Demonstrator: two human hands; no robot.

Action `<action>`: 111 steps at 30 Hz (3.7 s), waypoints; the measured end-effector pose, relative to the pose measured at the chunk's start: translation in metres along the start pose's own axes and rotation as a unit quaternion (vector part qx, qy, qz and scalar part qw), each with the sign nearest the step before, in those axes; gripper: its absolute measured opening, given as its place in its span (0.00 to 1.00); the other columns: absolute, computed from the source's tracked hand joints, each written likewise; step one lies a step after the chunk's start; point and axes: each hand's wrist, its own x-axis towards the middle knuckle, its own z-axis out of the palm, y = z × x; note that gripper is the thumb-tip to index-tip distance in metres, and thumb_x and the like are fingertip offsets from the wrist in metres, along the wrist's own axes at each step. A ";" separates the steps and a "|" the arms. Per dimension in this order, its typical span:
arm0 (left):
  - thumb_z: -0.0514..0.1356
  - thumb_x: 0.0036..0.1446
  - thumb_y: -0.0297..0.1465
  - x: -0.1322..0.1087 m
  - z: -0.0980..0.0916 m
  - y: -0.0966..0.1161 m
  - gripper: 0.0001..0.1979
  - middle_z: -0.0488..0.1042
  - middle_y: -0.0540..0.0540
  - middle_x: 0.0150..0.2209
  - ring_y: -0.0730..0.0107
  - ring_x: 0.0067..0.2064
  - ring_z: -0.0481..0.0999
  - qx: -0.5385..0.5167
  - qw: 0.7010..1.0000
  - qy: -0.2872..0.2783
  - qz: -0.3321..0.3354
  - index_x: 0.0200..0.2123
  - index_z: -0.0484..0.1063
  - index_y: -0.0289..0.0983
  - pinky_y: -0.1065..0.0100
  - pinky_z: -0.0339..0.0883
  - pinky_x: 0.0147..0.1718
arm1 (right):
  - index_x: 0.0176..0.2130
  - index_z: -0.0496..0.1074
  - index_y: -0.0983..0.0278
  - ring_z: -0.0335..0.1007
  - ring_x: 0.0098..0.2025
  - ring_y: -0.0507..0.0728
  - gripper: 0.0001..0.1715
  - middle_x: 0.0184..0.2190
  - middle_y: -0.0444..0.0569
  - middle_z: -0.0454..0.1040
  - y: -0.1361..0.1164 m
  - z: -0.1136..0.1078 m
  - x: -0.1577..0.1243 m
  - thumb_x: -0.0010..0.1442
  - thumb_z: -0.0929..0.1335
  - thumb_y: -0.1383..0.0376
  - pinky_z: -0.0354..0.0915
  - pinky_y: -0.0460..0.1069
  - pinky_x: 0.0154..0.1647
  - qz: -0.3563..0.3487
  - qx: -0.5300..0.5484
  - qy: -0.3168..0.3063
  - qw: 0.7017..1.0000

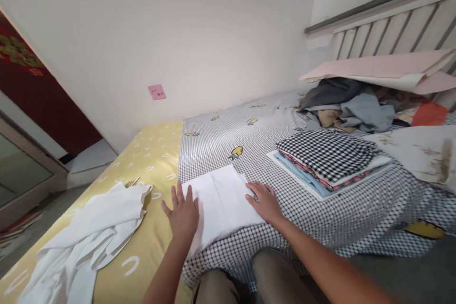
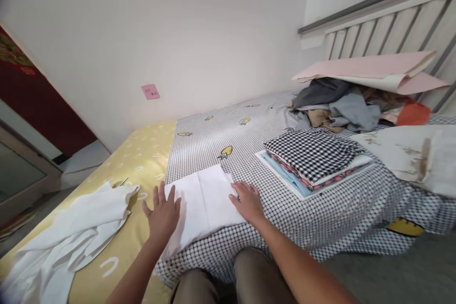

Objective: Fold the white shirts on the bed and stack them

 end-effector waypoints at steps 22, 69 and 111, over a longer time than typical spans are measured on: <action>0.34 0.71 0.43 -0.008 0.029 0.060 0.31 0.42 0.47 0.76 0.57 0.76 0.42 -0.047 0.983 -0.178 0.005 0.74 0.42 0.44 0.36 0.45 0.70 | 0.45 0.79 0.53 0.70 0.48 0.56 0.10 0.43 0.45 0.77 0.001 -0.005 0.055 0.67 0.67 0.62 0.55 0.52 0.49 0.096 0.026 0.038 0.994; 0.43 0.70 0.42 -0.013 0.039 0.067 0.30 0.48 0.44 0.74 0.50 0.75 0.47 -0.067 0.987 -0.143 -0.003 0.73 0.49 0.44 0.33 0.45 0.70 | 0.67 0.64 0.51 0.58 0.67 0.63 0.29 0.66 0.49 0.66 -0.052 0.000 0.069 0.72 0.56 0.63 0.52 0.61 0.66 -0.026 -0.024 0.023 0.999; 0.42 0.71 0.42 -0.038 0.045 -0.016 0.29 0.48 0.53 0.75 0.59 0.76 0.46 -0.149 0.979 -0.123 -0.067 0.72 0.52 0.46 0.41 0.41 0.73 | 0.71 0.55 0.43 0.39 0.77 0.60 0.31 0.75 0.38 0.49 -0.061 0.030 0.019 0.74 0.50 0.50 0.40 0.69 0.73 -0.032 -0.181 -0.162 0.970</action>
